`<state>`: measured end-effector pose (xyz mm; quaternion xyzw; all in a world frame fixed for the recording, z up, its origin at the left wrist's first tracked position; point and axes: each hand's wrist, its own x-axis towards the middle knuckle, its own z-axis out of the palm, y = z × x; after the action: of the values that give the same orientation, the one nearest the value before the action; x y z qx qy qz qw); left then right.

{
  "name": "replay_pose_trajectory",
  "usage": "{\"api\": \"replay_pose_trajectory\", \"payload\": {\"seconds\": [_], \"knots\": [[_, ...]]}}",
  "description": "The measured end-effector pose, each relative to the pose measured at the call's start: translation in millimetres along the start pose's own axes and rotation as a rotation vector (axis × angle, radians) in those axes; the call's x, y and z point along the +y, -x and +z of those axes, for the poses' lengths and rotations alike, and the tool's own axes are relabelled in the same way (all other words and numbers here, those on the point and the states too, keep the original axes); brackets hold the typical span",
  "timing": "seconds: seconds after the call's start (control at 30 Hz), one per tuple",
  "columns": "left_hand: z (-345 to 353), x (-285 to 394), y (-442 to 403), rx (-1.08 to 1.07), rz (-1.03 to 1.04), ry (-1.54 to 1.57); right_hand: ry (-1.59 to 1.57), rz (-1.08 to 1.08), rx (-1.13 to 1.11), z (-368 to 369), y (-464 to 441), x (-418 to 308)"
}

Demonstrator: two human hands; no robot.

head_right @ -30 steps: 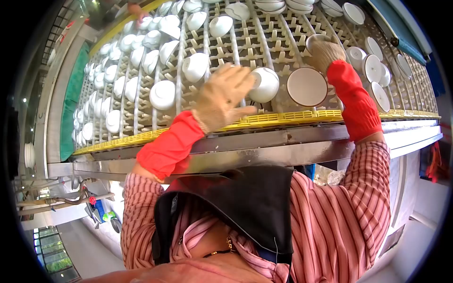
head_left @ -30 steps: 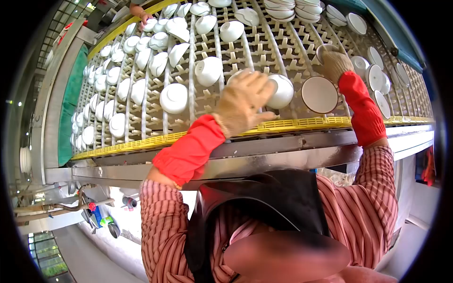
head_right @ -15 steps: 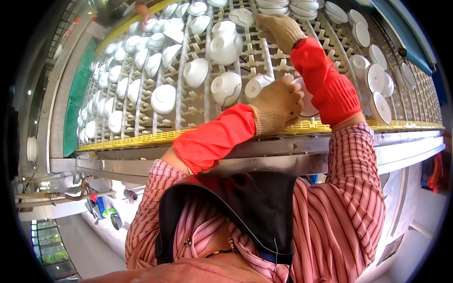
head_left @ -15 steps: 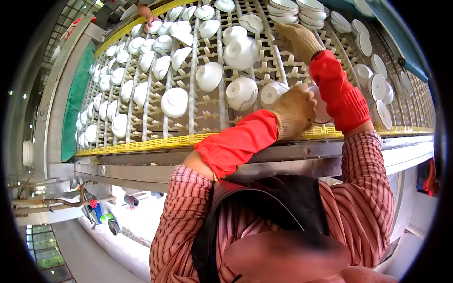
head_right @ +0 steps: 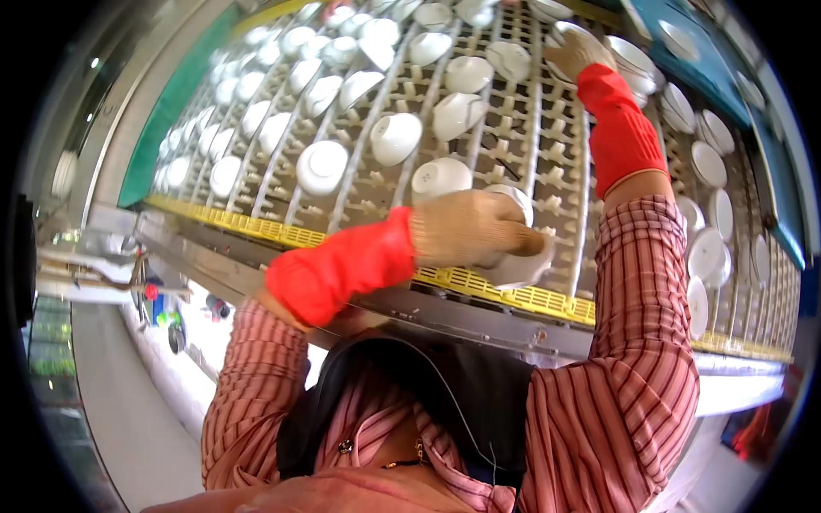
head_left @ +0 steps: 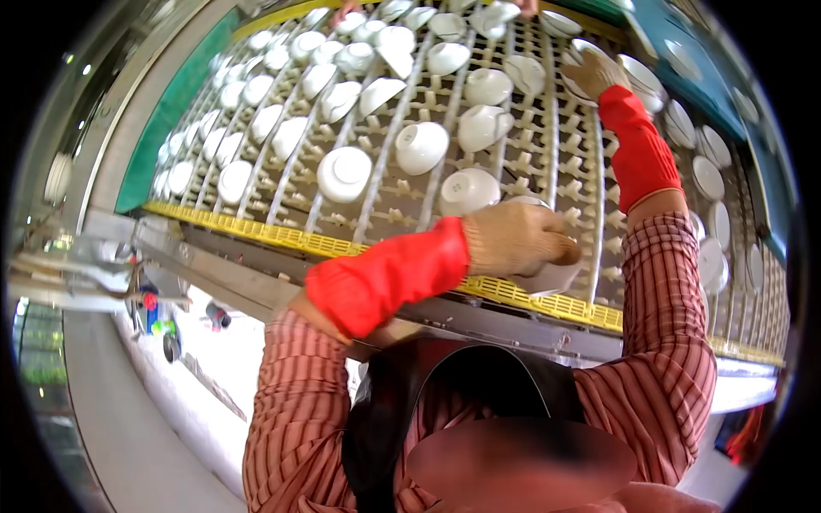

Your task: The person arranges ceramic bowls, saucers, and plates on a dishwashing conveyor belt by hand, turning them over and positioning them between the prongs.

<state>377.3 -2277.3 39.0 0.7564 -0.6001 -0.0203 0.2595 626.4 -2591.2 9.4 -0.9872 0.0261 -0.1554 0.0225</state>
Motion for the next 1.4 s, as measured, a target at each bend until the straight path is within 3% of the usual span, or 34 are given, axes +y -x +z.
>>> {"api": "replay_pose_trajectory", "payload": {"seconds": [0.1,0.17,0.2,0.23,0.27,0.3,0.4,0.5,0.53,0.63,0.73,0.8,0.83,0.87,0.93,0.97,1.03,1.1,1.17,1.23,1.27,1.33,1.4], "knots": [[-63.6,-1.9,69.1,0.054,-0.455,0.213,-0.051,0.032,-0.059,-1.0,-4.7,-6.5],[-104.2,-26.9,130.0,0.107,-0.3,-0.427,-0.055,-0.027,0.02,2.8,5.3,-8.4],[-118.7,-28.3,149.2,0.216,-0.611,-0.177,-0.036,-0.06,-0.001,0.6,12.0,-8.3],[-133.0,-29.9,168.5,0.476,-0.913,0.185,-0.015,-0.093,-0.02,-2.5,18.8,-6.9],[-147.3,-31.5,187.8,0.798,-1.121,0.448,-0.097,-0.09,-0.089,-5.7,30.0,-7.3],[-161.7,-36.6,204.6,0.947,-1.204,0.44,-0.181,-0.086,-0.156,-10.4,45.2,-10.5],[-183.8,-112.0,302.3,0.214,-1.503,-0.446,-0.202,-0.13,-0.216,-19.3,83.4,-19.0],[-179.2,-109.1,280.4,0.104,-1.343,-0.937,-0.251,-0.428,0.049,-12.9,109.6,-6.8],[-176.2,-107.7,260.7,0.307,-1.327,-0.799,-0.191,-0.549,0.109,-10.6,106.9,-4.4],[-152.1,-150.2,209.9,0.604,-0.933,-0.81,-0.598,-0.443,0.189,-46.3,102.1,-66.6],[-135.2,-181.9,133.2,0.403,-0.94,-0.761,-0.951,-0.335,0.206,-62.6,88.7,-124.9],[-126.6,-181.6,91.1,0.224,-0.998,-0.83,-1.604,-0.043,-0.292,-33.4,58.0,-149.8],[-123.8,-194.9,88.0,0.162,-1.018,-0.84,-0.984,-0.38,-0.148,-29.9,59.9,-140.4],[-119.6,-216.5,85.3,0.101,-1.039,-0.846,-0.377,-0.595,0.151,-40.1,67.1,-137.3],[-114.7,-229.4,85.6,0.035,-1.055,-0.827,-0.591,-0.274,0.059,-25.3,81.2,-121.0],[-116.1,-236.3,90.5,0.042,-1.066,-0.827,-0.505,-0.193,0.118,-31.6,100.7,-114.2],[-117.7,-252.3,99.2,0.038,-1.075,-0.826,-0.244,-0.169,0.176,-39.0,119.9,-84.0],[-123.8,-220.8,95.5,-0.051,-1.039,-0.796,-0.175,-0.161,0.282,-33.3,125.4,-35.6],[-120.7,-226.4,115.1,-0.044,-0.899,-0.736,-0.078,-0.149,0.325,-32.8,126.2,1.0],[-136.1,-198.2,109.0,-0.072,-0.875,-0.562,0.046,-0.093,0.277,-37.1,118.6,18.6],[-142.4,-188.0,107.8,-0.08,-0.868,-0.479,0.173,-0.111,0.414,-31.7,111.5,26.4],[-140.1,-192.9,98.8,0.009,-0.778,-0.566,0.263,-0.112,0.417,-24.7,91.6,41.2],[-126.0,-206.3,75.4,0.048,-0.686,-0.745,0.197,-0.057,0.137,-21.7,80.3,49.4]]}}
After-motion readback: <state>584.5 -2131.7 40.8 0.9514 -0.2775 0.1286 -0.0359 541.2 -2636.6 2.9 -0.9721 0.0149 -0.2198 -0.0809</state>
